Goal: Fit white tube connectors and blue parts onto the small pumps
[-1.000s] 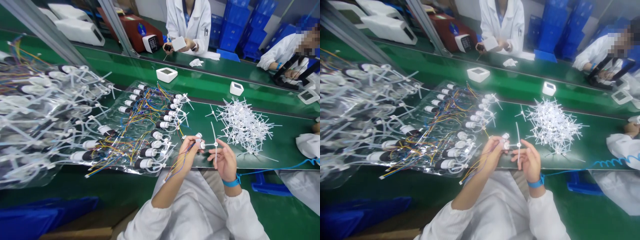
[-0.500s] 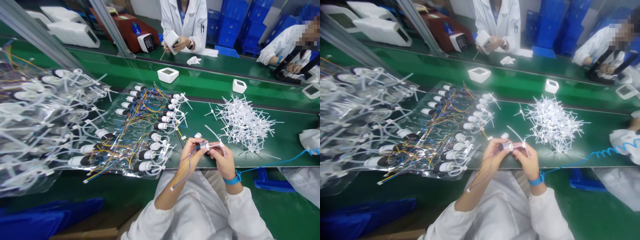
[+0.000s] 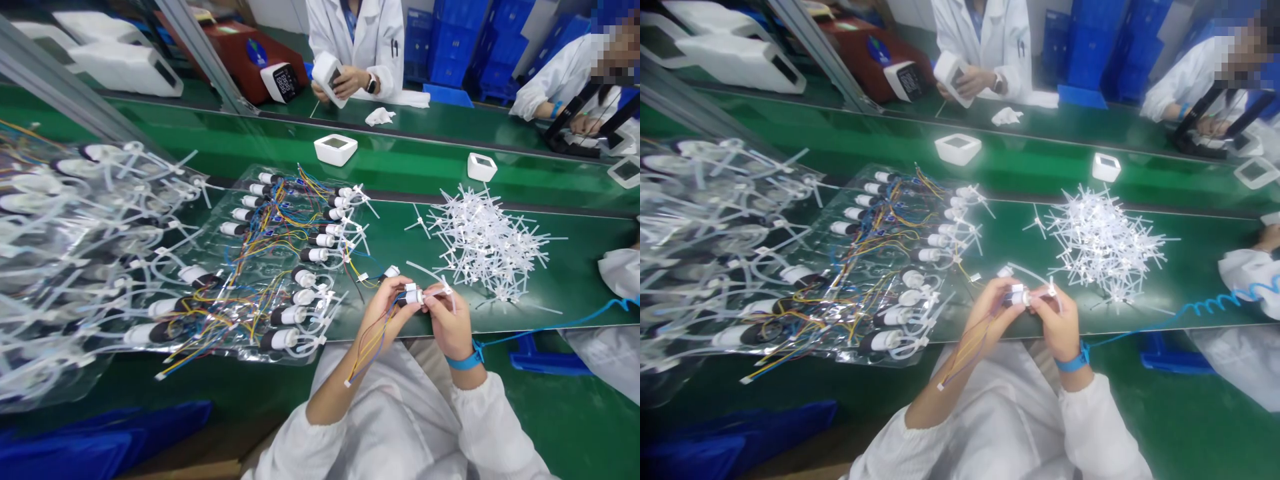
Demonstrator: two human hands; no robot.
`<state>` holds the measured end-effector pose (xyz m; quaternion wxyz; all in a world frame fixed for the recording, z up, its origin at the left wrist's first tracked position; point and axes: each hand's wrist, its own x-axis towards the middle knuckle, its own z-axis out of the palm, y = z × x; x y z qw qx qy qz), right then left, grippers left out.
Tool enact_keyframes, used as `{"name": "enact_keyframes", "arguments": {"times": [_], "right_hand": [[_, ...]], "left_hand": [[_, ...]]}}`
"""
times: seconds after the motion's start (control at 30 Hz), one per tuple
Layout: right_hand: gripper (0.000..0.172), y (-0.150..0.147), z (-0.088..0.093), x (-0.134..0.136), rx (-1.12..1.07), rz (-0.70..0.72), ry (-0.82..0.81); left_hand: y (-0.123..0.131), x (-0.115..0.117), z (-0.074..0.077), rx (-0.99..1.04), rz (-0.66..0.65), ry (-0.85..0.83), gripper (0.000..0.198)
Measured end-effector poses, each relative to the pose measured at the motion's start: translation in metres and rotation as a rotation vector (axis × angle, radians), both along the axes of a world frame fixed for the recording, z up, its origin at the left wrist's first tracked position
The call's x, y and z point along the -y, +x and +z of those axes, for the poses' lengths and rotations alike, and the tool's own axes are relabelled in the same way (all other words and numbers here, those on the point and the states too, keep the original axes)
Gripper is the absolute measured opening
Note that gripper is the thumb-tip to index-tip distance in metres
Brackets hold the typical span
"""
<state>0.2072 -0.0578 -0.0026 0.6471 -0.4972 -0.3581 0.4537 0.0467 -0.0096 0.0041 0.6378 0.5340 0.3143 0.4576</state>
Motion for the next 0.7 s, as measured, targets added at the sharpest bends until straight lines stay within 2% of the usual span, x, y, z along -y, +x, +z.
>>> {"name": "enact_keyframes", "arguments": {"times": [0.33, 0.47, 0.7], "right_hand": [[0.013, -0.003, 0.004, -0.001, 0.009, -0.016, 0.036], [0.018, 0.001, -0.003, 0.001, 0.144, -0.022, 0.045], [0.017, 0.005, -0.012, 0.005, 0.285, -0.051, 0.052]], "left_hand": [[0.001, 0.001, -0.003, 0.004, 0.103, -0.042, 0.032], [0.0, 0.005, -0.008, 0.019, 0.165, 0.029, 0.033], [-0.002, 0.007, -0.012, -0.014, 0.204, 0.146, 0.029]]}}
